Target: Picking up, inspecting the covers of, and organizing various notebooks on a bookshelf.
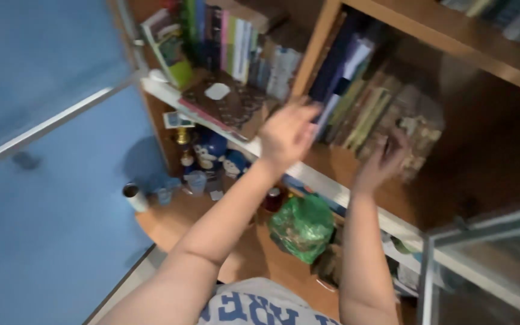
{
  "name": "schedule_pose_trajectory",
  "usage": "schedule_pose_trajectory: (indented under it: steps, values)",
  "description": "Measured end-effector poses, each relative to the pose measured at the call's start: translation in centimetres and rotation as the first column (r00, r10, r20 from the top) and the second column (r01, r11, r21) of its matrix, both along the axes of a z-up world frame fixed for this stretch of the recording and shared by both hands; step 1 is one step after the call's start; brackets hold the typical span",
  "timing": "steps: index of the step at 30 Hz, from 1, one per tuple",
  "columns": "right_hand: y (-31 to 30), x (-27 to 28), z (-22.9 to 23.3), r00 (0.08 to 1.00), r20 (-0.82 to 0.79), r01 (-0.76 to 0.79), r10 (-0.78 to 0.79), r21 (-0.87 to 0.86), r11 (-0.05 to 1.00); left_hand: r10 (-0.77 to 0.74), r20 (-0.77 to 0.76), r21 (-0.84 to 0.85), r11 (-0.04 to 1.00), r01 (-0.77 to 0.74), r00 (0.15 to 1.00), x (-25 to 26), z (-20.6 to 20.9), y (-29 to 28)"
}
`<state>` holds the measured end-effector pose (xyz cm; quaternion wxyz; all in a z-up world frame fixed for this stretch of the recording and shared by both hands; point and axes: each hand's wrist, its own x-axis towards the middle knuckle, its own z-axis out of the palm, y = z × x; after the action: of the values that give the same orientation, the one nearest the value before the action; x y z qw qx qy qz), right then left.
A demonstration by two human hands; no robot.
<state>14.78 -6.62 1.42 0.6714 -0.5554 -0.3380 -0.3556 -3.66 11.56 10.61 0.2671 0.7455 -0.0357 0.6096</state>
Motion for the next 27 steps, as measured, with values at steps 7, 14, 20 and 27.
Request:
schedule_pose_trajectory:
  steps: [7,14,20,27]
  values:
    - [15.1,-10.4,0.0,0.939,0.073,-0.252,0.337,-0.521,0.816,-0.065,-0.034,-0.804,0.595,0.012,0.997,0.7,-16.6,18.4]
    - [23.4,-11.3,-3.8,0.995,0.036,-0.007,0.094,-0.909,0.417,-0.419,0.065,-0.995,0.047,0.093,0.906,2.0,-25.4,23.4]
    - [23.1,-10.5,-6.8,0.975,0.219,0.22,-0.035,-0.939,0.264,-0.436,0.234,-0.97,-0.043,0.24,0.869,2.5,-27.0,24.0]
    - [20.3,-17.8,0.4,0.996,-0.032,-0.009,-0.088,-0.969,0.247,-0.395,0.511,-0.859,-0.202,0.471,0.764,1.3,-25.5,23.7]
